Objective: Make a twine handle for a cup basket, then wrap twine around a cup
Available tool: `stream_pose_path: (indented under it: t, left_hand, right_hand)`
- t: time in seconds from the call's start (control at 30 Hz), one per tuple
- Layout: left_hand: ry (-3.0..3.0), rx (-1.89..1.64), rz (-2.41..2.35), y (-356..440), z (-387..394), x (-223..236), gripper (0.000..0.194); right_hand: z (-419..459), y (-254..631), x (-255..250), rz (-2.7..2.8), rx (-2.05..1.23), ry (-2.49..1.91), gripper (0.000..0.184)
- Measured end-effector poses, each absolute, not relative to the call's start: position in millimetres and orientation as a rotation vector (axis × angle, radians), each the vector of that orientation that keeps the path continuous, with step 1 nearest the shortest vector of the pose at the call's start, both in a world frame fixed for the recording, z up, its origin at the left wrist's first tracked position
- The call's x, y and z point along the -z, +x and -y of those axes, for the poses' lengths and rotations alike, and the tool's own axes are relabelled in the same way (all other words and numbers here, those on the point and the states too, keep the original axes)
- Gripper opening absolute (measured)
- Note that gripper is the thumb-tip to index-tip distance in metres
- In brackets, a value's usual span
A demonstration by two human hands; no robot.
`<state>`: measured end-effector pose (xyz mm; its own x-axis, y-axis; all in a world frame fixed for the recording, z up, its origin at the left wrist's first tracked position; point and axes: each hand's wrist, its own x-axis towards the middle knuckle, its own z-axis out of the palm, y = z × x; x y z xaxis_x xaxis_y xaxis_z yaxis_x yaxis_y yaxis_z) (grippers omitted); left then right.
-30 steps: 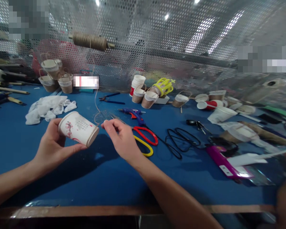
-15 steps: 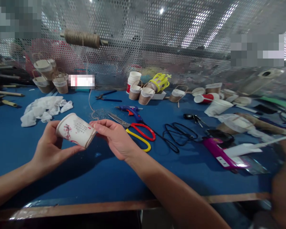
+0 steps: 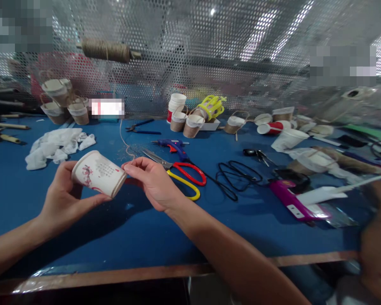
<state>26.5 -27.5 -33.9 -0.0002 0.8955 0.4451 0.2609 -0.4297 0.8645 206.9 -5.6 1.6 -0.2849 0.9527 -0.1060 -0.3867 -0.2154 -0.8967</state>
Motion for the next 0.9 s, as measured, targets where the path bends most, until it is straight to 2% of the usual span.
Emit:
stream_pose_path:
  t: [0.9]
  left_hand:
    - [1.797,-1.445,-1.219,26.7,27.5,34.5,0.053]
  right_hand:
    - [2.9,207.2,0.5,0.903,-1.779,-0.867,0.015]
